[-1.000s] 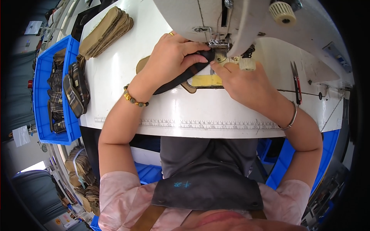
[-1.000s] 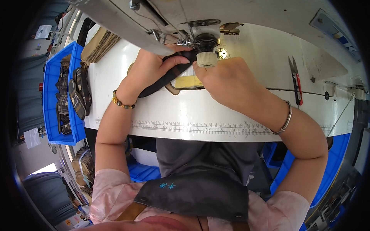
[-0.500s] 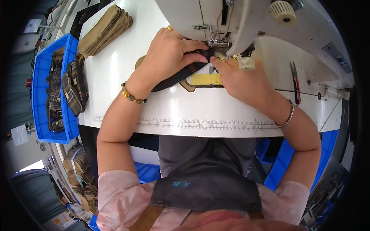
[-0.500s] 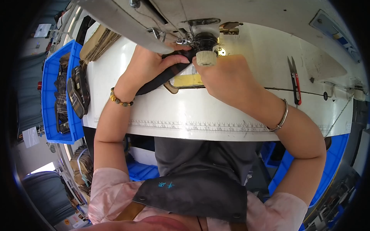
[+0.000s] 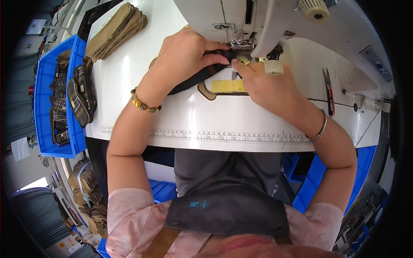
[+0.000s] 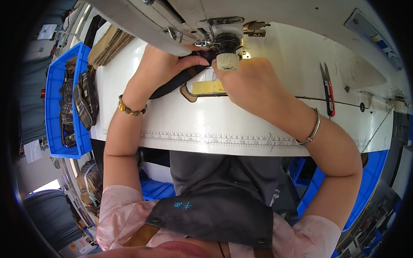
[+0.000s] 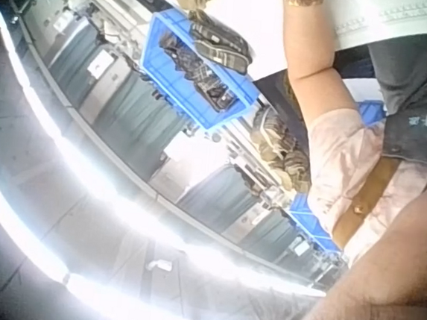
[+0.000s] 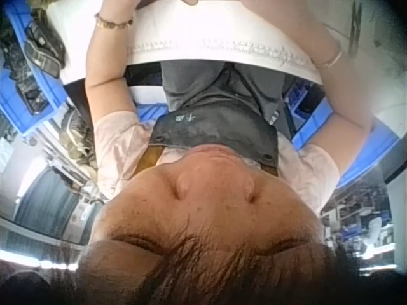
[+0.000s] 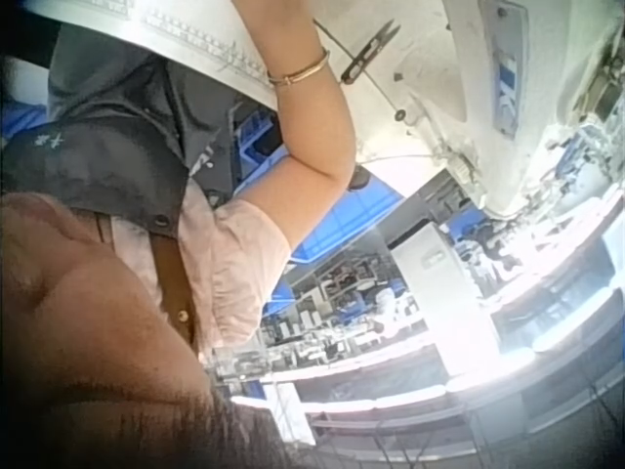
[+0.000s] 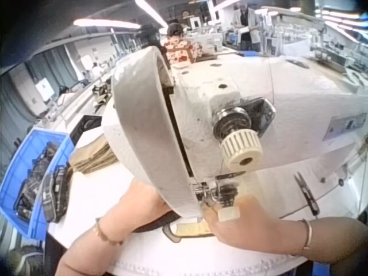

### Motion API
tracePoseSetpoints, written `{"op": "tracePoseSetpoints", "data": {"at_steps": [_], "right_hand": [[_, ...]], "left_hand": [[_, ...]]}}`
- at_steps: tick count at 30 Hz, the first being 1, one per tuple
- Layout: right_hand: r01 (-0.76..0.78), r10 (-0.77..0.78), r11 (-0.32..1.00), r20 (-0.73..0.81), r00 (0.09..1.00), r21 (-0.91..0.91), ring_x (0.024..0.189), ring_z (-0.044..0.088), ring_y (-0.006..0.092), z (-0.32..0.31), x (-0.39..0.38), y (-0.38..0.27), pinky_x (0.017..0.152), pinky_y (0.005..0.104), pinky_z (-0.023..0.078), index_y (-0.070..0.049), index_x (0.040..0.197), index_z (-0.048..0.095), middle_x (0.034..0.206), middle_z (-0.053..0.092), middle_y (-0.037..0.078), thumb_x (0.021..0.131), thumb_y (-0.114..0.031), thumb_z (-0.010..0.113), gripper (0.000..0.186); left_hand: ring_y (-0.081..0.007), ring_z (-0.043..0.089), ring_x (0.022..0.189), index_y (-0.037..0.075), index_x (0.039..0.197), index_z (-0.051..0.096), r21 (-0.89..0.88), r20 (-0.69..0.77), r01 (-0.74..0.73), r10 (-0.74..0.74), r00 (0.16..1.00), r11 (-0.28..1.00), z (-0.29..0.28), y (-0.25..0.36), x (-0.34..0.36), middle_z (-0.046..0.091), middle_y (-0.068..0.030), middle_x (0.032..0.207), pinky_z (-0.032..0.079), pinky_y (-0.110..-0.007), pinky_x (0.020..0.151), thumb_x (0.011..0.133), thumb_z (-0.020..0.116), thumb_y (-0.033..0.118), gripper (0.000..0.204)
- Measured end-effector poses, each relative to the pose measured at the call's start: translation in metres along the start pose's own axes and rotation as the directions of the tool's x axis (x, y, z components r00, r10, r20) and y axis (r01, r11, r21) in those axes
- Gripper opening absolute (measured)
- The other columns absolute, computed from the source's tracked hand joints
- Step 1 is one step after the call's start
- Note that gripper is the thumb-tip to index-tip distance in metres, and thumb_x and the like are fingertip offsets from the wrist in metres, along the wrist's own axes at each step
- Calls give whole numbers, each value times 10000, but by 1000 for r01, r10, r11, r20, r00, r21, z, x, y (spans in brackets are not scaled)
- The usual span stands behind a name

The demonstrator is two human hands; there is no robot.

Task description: Sewing fabric pieces together using a sewing machine to create bags.

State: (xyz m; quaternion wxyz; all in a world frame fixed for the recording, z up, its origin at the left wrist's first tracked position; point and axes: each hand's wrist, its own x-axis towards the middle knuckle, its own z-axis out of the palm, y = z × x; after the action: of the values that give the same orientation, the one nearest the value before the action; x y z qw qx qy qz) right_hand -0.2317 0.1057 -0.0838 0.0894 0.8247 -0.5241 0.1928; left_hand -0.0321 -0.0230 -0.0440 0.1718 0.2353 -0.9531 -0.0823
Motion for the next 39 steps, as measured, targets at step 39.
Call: {"op": "tracePoseSetpoints", "data": {"at_steps": [39], "right_hand": [[38,-37,995,-14,999,97,666,703,244,-14,-2,-5,560,366,542,-34,822,658,708,659,89,826,-83,639,53]], "left_hand": [[-233,686,628,151,897,819,-15,-75,250,-250,965,968,2,19,1,742,-32,723,522,-323,589,710,885,368,294]]}}
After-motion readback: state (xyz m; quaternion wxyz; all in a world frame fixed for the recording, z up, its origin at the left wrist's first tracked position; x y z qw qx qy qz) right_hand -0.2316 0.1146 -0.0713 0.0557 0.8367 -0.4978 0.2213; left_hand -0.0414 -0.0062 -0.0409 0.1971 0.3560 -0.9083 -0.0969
